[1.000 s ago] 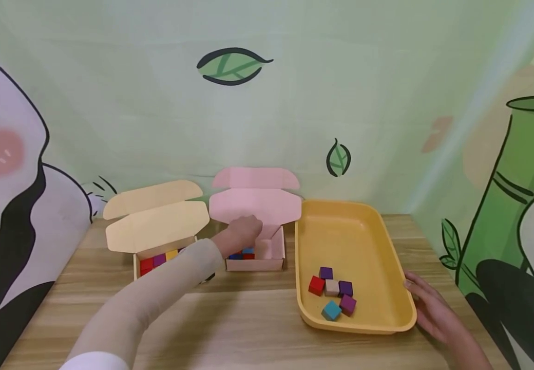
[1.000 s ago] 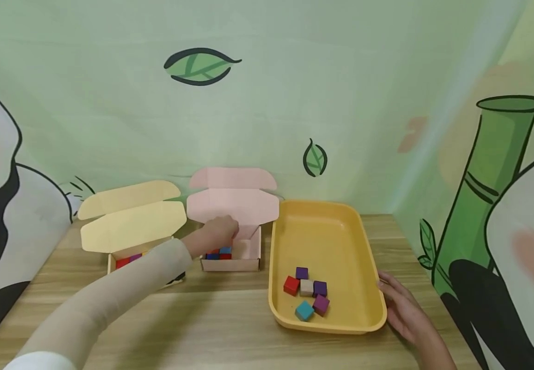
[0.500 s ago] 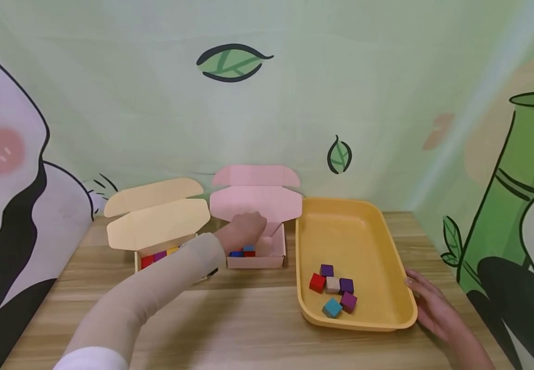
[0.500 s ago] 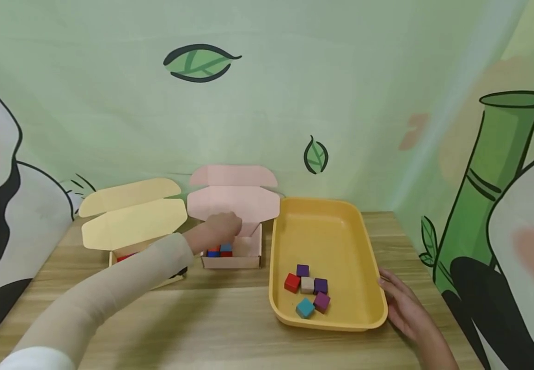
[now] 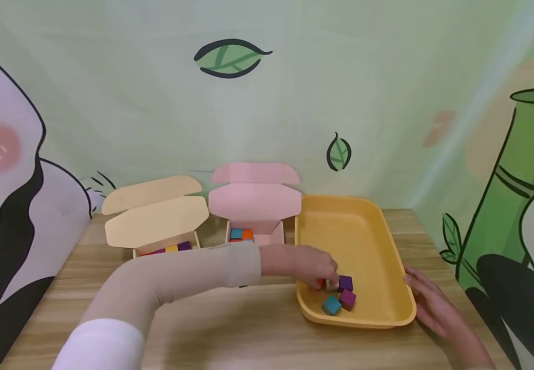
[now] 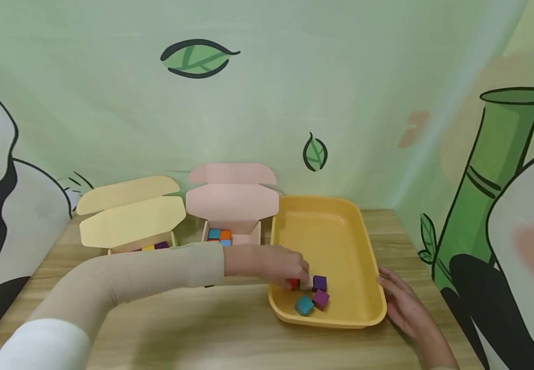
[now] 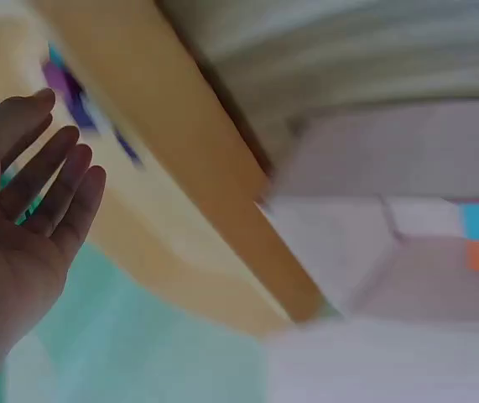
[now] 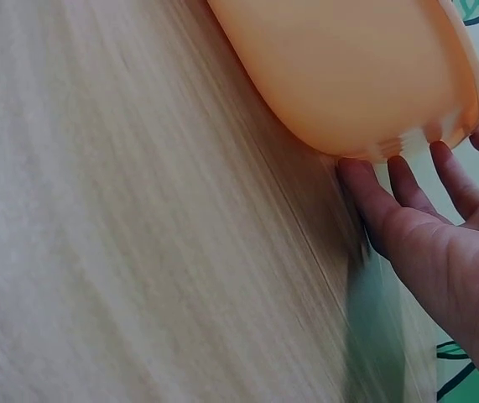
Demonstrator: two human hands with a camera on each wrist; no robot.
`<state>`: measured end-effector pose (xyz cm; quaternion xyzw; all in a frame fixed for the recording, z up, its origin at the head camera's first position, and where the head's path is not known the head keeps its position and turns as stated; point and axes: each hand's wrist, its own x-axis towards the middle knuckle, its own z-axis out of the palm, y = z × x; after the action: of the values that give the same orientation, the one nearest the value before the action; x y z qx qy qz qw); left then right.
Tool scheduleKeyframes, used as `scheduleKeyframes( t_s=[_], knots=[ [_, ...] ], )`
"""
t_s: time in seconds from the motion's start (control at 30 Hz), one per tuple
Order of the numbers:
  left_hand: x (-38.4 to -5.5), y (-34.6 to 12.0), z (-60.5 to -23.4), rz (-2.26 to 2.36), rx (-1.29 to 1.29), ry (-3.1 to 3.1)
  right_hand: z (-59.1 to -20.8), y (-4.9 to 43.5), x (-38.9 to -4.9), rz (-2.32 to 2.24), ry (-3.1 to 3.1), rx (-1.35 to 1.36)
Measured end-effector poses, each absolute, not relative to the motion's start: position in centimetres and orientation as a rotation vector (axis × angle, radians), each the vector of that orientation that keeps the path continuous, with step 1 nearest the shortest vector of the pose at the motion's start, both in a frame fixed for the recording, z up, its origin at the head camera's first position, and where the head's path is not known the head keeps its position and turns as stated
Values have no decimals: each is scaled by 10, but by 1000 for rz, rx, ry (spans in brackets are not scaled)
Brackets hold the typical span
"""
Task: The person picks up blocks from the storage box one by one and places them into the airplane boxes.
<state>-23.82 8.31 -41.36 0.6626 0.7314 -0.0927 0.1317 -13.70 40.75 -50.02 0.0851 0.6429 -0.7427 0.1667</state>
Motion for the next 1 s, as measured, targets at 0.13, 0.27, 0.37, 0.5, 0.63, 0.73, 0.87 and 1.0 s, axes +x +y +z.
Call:
scheduleKeyframes(
  t_s=[0.13, 0.27, 0.37, 0.5, 0.63, 0.73, 0.87, 1.0],
  knots=[
    [-217, 105, -418, -389, 1992, 2052, -498, 408, -137, -2118, 1833, 241],
    [-211, 116, -422, -488, 2009, 2009, -498, 404, -137, -2118, 1838, 241],
    [-210, 121, -427, -517, 2037, 1944, -499, 404, -137, -2117, 1847, 220],
    [-207, 126, -432, -511, 2068, 1918, -499, 405, -137, -2113, 1850, 221],
    [-204, 131, -435, -506, 2079, 1885, -498, 406, -136, -2106, 1849, 238],
    [-203, 133, -435, -542, 2089, 1852, -496, 406, -137, -2100, 1857, 257],
    [-203, 135, -430, -546, 2093, 1831, -497, 405, -137, -2095, 1864, 284],
    [-208, 138, -415, -460, 2069, 1838, -497, 405, -137, -2092, 1857, 275]
  ],
)
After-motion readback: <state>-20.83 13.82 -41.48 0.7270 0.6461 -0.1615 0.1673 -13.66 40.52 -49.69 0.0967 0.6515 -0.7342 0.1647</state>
